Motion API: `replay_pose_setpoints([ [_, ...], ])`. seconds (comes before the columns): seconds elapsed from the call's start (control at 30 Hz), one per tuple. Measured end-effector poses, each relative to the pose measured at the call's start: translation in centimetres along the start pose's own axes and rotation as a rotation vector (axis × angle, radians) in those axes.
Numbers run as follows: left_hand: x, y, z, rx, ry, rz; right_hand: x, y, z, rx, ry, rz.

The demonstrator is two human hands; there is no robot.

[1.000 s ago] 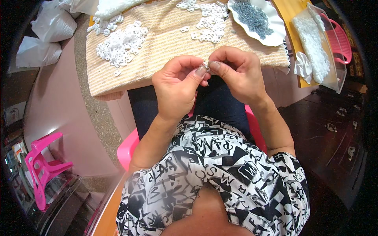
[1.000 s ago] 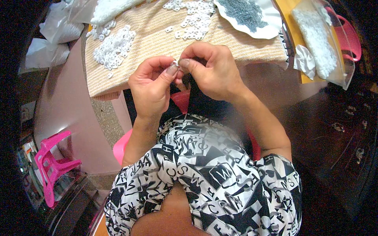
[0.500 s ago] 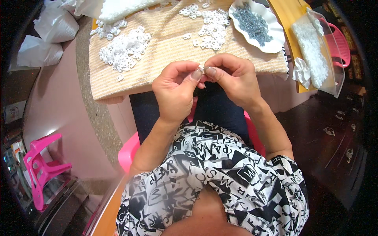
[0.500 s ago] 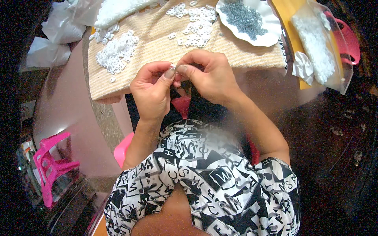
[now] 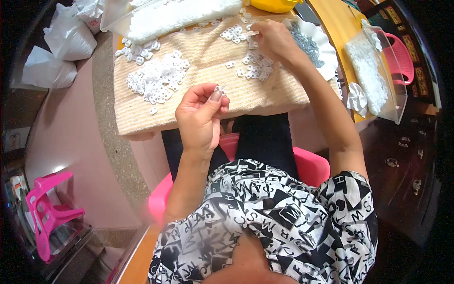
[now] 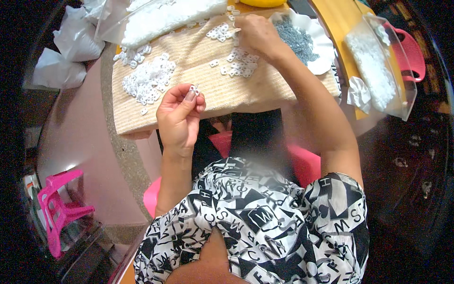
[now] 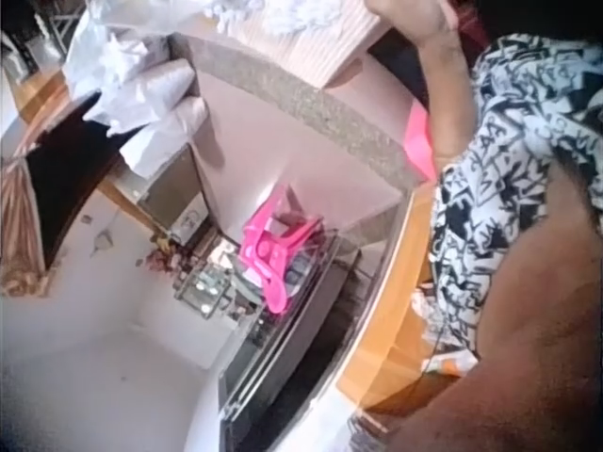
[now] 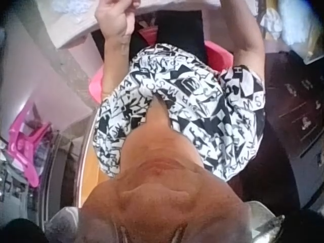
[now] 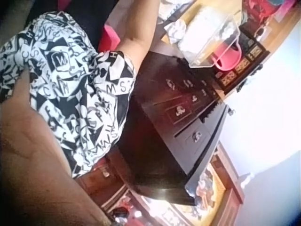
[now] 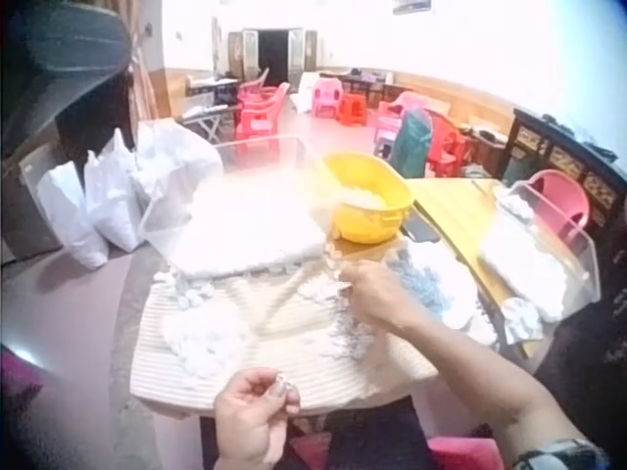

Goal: Assembling small plastic components by manually inserting metal pins into them.

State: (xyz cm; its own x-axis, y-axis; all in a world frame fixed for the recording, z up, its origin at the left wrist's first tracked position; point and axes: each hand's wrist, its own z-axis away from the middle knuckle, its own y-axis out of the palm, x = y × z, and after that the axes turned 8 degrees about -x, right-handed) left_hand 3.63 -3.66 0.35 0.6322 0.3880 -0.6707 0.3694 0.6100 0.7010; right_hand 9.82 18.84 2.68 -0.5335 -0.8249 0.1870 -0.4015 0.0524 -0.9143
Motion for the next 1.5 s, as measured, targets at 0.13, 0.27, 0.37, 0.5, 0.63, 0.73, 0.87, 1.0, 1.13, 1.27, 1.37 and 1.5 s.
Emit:
replay_pose_setpoints([
  [0.13,-0.3,-0.1,-0.1,0.018,-0.001,0.012,-0.2,1.0,-0.7,0.074,-0.132,0.038],
  [0.27,-0.3,0.2,0.3,0.025,-0.018,0.006,0.0,0.0,0.7,-0.07,-0.19,-0.046],
  [0.37,-0.6,0.0,0.5,0.036,-0.022,0.001,2.2,-3.5,2.9,0.202,0.315,-0.842],
  [0.5,-0.2,0.5,0.9,0.089,-0.048,-0.018,1.8,-3.5,7.5,0.329,0.485,-1.679],
  [0.63,0.1,1.3,1.6,0.126,-0.098,-0.045,2.8,-4.0,10.6,0.388,0.583,-1.878],
  [0.73,0.5,1.4,2.1,0.146,-0.118,-0.039,3.5,-4.3,11.8,0.357,0.627,-1.896],
  [0.87,0.9,1.7,2.3,0.131,-0.147,-0.064,2.7,-4.0,12.3,0.371,0.665,-1.879],
  [1.0,1.4,1.4,2.4,0.169,-0.183,-0.067,2.6,-4.5,12.3,0.401,0.719,-1.818],
  [1.13,1.5,1.7,2.6,0.179,-0.222,-0.063,4.7,-4.0,13.1,0.224,0.744,-1.891],
  [1.27,1.4,1.9,2.7,0.179,-0.232,-0.037,5.3,-4.1,13.5,0.204,0.678,-1.761],
  [1.37,1.3,1.8,2.6,0.178,-0.233,-0.052,5.3,-4.9,13.2,0.262,0.63,-1.695],
  [1.5,1.3,1.8,2.6,0.192,-0.252,-0.061,5.2,-5.6,13.0,0.297,0.581,-1.608],
])
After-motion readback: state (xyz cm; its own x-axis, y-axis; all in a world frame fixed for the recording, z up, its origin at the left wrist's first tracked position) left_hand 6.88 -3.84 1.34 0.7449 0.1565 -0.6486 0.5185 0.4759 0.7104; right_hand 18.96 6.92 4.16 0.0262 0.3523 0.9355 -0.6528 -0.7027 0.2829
